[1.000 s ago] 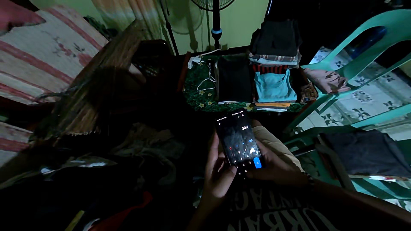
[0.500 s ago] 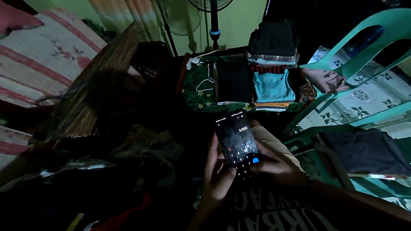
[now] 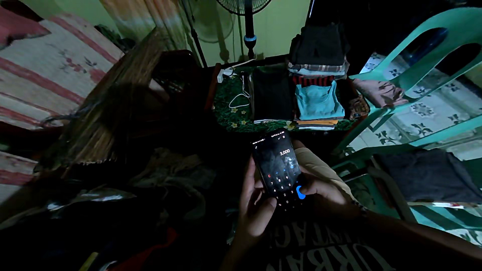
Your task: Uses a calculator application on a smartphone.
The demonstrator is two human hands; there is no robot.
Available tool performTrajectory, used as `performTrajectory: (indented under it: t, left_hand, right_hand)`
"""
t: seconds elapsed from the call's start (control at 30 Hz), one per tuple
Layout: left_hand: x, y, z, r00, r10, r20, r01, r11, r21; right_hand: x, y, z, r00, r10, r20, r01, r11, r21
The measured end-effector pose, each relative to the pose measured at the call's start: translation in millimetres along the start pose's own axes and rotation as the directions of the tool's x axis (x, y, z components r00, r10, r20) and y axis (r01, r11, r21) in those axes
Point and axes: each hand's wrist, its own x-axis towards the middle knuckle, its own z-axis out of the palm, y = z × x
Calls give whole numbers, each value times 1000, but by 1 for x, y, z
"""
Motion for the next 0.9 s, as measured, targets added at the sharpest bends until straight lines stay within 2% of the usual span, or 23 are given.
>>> performTrajectory:
  t: [0.2, 0.3, 0.47, 0.9]
  left_hand:
    - [0, 0, 0, 1000, 0, 10, 0, 1000, 16]
    - [-1, 0, 0, 1000, 0, 7, 0, 1000, 24]
    - [-1, -2, 0, 1000, 7, 7, -7, 999, 33]
    - [-1, -4, -1, 1000, 20, 22, -20, 999, 28]
  right_hand:
    - [-2, 1, 6, 997, 9, -82, -6, 999, 37]
    - [0, 3, 7, 993, -2, -119, -2, 999, -35]
    - [0, 1, 6, 996, 7, -84, -7, 1000, 2]
    - [-1, 2, 1, 999, -32, -27, 30, 998, -63]
